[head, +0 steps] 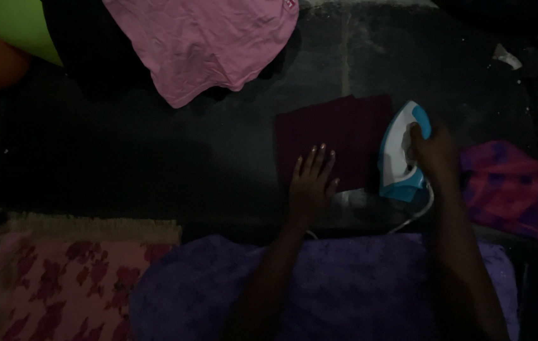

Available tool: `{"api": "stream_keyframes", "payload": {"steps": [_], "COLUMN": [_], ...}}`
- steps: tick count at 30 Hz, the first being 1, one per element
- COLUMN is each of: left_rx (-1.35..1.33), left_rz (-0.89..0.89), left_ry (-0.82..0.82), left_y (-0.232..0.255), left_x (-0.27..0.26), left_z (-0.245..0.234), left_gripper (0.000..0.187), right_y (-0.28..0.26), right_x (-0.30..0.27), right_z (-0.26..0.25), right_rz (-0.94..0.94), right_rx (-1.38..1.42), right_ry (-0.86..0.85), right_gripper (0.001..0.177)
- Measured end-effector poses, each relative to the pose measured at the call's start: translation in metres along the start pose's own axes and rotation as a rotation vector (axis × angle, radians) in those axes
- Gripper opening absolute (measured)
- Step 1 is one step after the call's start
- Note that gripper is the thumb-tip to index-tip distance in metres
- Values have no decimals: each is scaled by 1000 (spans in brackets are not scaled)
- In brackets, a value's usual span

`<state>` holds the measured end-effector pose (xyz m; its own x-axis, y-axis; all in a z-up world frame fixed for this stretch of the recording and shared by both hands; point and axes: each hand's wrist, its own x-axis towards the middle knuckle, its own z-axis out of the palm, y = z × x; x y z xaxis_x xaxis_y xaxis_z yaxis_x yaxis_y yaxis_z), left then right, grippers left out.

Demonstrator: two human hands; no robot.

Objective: The person irons a maroon garment on the floor using a blue and white iron, repeatedly smoothing and folding the fabric. The person then switches to a patterned purple and pink cloth, smoothing it out on the floor.

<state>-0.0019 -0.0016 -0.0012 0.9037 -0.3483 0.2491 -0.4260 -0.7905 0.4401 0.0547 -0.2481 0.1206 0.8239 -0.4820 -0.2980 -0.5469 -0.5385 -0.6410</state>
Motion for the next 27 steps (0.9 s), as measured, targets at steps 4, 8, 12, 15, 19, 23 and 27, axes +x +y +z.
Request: {"api": "stream_keyframes", "payload": {"steps": [4,8,12,15,19,23,27], "left_rx": [-7,-6,24,21,22,13,280], "left_rz": [-9,15,-15,-6,21,39,57], "left_ry": [-55,-94,-194,-180,-90,-86,-100], "left_y": [-6,-12,-13,-14,-10,-2,5], "left_x": [2,5,4,6,1,-1,-11], "left_z": [3,11,11,9,4,-5,-7], "left_gripper": [64,71,77,76,75,93,97], "right_y": [-1,-4,-15,-23,-13,14,59], "right_x": [-11,-12,-11,-5,-4,-3,3], "right_z": [-5,6,30,34,19,-2,-20], "right_rz": [-110,-526,-472,-174,-9,-106,-106], "right_rx": [-2,-80,-181,-133,122,376,610], "right_ry": [20,165,88,-16,-66,25,192], "right_gripper": [50,55,56,56,45,47,47]}}
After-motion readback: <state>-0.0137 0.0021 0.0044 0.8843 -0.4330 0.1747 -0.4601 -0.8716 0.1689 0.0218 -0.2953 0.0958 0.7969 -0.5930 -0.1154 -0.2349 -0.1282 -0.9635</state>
